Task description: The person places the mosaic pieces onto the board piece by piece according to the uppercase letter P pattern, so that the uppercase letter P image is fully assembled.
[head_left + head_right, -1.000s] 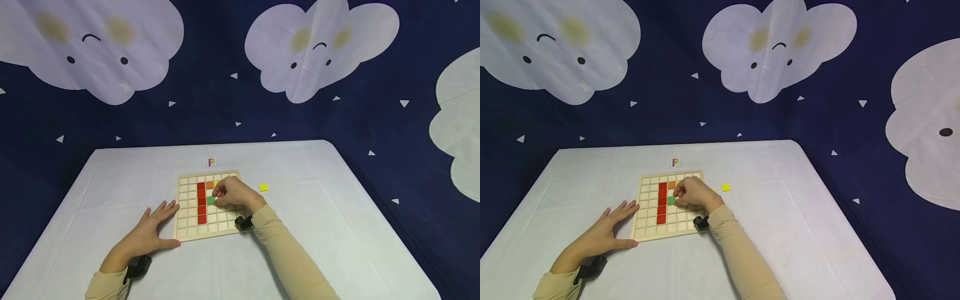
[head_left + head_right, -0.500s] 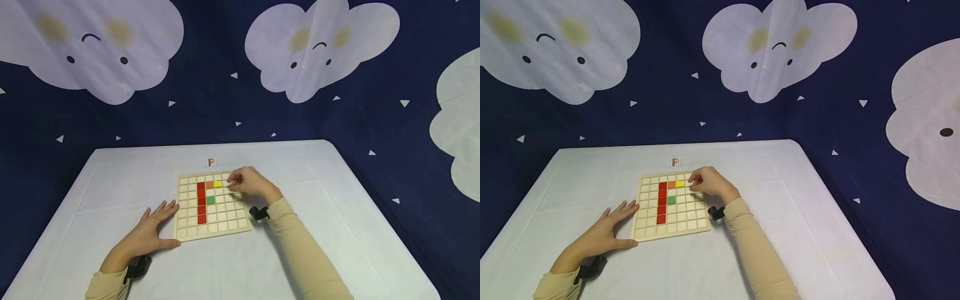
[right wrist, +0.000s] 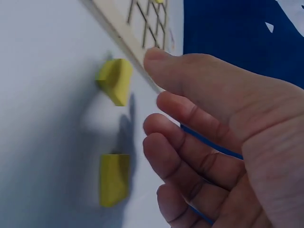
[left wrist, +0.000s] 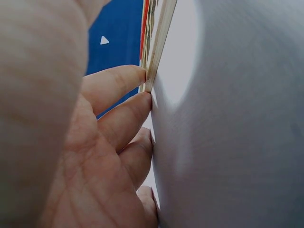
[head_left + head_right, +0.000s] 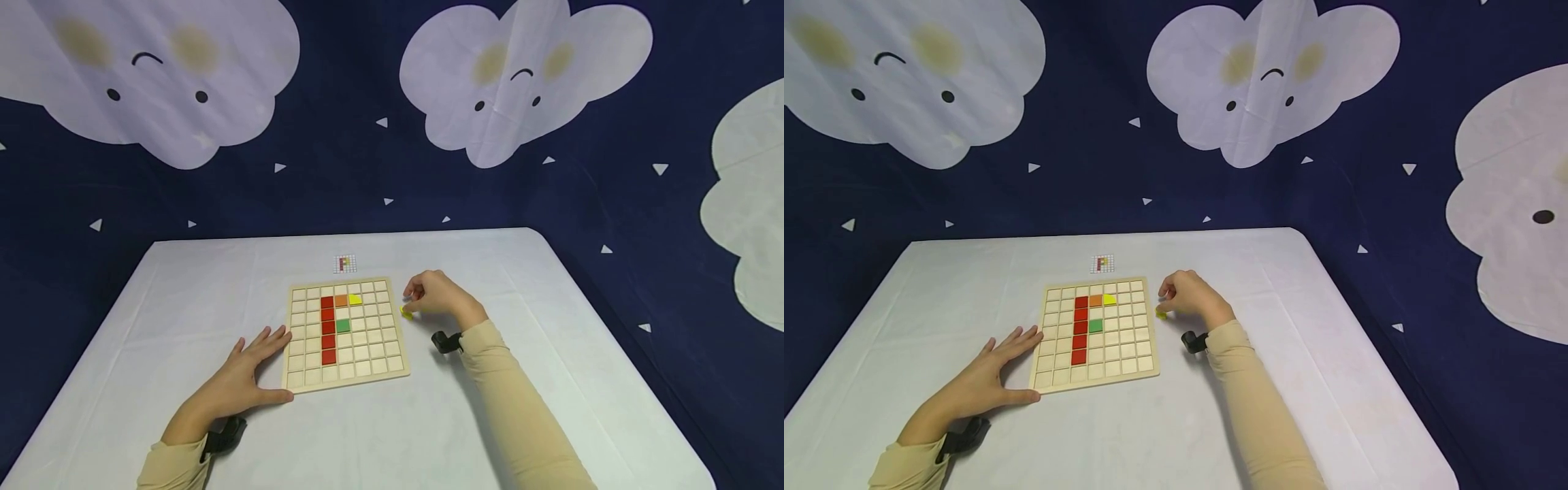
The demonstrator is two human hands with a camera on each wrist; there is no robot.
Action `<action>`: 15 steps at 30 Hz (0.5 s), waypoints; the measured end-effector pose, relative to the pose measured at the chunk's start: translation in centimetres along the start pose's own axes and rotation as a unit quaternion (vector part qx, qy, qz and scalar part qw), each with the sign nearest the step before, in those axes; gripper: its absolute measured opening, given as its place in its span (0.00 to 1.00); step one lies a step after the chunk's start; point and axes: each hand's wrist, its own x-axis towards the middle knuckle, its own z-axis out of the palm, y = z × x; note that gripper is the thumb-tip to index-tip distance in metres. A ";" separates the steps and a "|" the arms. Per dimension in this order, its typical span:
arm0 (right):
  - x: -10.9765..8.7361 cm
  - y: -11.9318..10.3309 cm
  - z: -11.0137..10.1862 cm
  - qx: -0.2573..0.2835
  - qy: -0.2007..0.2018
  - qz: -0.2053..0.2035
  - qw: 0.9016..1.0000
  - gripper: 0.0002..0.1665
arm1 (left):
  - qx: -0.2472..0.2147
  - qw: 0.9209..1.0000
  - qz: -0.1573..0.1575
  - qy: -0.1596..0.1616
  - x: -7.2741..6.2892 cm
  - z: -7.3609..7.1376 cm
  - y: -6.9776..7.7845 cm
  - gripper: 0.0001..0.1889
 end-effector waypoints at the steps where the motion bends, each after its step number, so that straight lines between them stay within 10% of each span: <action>1: 0.0 0.1 0.1 -0.003 -0.004 -0.003 1.000 0.12 | 0.000 1.000 0.000 0.000 0.0 0.0 0.0 0.58; 15: -0.1 0.0 1.2 -0.022 -0.015 0.001 1.000 0.11 | 0.002 1.000 0.004 0.001 0.0 0.0 -0.1 0.58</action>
